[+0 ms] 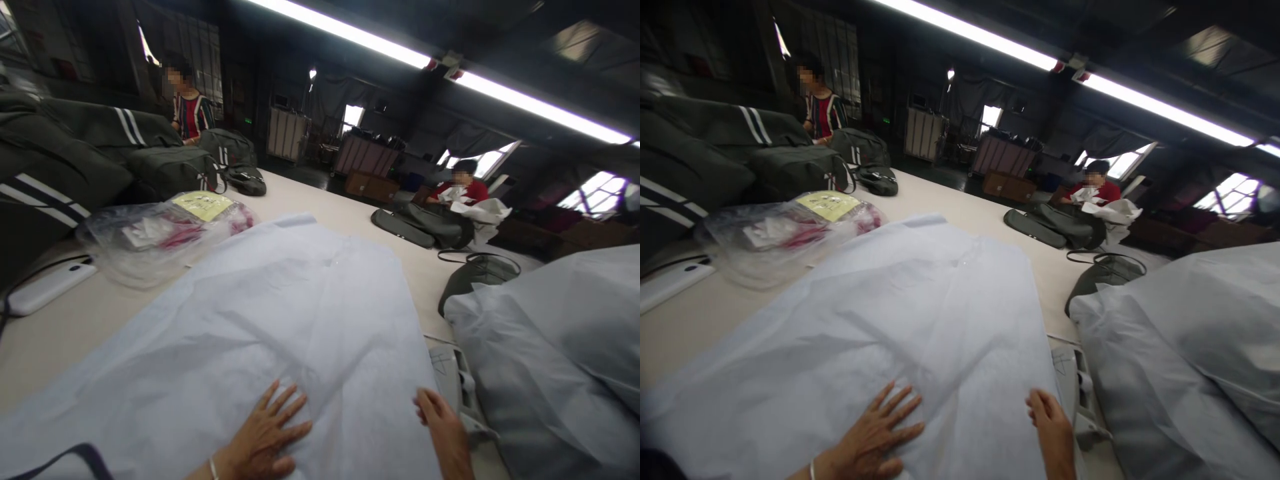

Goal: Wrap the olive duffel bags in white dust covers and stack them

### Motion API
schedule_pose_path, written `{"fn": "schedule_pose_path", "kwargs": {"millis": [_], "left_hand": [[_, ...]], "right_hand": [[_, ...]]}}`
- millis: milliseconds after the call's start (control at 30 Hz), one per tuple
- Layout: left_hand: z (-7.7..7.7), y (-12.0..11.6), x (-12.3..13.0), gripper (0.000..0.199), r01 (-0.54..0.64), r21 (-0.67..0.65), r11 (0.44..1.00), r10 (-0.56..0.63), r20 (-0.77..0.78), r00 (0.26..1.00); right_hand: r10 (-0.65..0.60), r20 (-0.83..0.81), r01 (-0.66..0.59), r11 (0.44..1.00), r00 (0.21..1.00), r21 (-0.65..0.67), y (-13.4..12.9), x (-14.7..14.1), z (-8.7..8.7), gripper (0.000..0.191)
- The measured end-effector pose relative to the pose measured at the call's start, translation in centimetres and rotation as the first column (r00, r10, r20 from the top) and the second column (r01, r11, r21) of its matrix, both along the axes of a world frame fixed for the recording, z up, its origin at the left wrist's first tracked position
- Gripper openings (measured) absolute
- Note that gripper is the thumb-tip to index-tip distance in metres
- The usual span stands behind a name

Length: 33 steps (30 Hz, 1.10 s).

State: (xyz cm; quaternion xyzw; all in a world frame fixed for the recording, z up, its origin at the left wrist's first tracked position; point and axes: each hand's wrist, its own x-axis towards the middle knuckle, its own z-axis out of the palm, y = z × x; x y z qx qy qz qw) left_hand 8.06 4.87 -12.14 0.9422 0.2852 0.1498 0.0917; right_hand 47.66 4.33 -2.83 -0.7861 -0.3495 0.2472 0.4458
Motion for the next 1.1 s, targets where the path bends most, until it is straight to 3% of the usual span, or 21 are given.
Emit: {"fn": "schedule_pose_path", "kwargs": {"millis": [67,133,200,267,367,467,700,867,1033,1100], "left_hand": [[0.2,-0.1,0.0,0.071,-0.007,-0.036,0.999,0.007,0.007,1.000],[0.5,-0.2,0.0,0.068,-0.014,-0.043,0.999,0.015,0.024,1.000],[0.8,-0.2,-0.1,0.065,-0.013,-0.028,1.000,0.014,0.043,0.999],[0.8,-0.2,-0.1,0.062,-0.005,-0.008,1.000,0.006,0.055,0.998],[0.5,-0.1,-0.1,0.059,-0.001,-0.003,1.000,0.001,0.047,0.999],[0.0,0.1,-0.1,0.065,0.008,-0.021,1.000,-0.007,0.024,1.000],[-0.7,0.2,0.2,0.066,0.010,-0.050,0.999,-0.009,0.023,1.000],[-1.3,0.1,0.3,0.059,-0.001,-0.044,0.999,0.005,0.098,0.995],[-1.2,0.0,0.2,0.070,-0.001,-0.052,0.999,0.005,0.076,0.997],[-1.1,0.0,0.3,0.076,-0.006,-0.076,0.997,0.010,0.050,0.999]], "right_hand": [[0.310,-0.086,-0.311,0.951,0.947,0.003,4.1,-7.4,0.7,0.043],[0.535,-0.146,-0.542,0.840,0.832,-0.013,7.8,-13.6,0.5,0.035],[0.636,-0.153,-0.653,0.750,0.756,-0.108,11.0,-17.6,-0.3,0.031],[0.658,-0.137,-0.671,0.716,0.741,-0.192,13.6,-19.3,-1.3,0.031],[0.643,-0.089,-0.638,0.715,0.761,-0.287,16.6,-19.4,-2.7,0.018],[0.659,-0.054,-0.620,0.673,0.750,-0.404,18.4,-18.9,-3.9,0.010],[0.707,0.091,-0.514,0.590,0.701,-0.623,19.5,-18.6,-5.2,0.017],[0.675,0.233,-0.417,0.651,0.700,-0.635,18.9,-17.1,-4.9,0.039],[0.662,0.152,-0.487,0.669,0.734,-0.561,16.9,-15.6,-3.6,0.042],[0.638,0.170,-0.493,0.713,0.751,-0.499,14.8,-15.3,-3.4,0.048]]}}
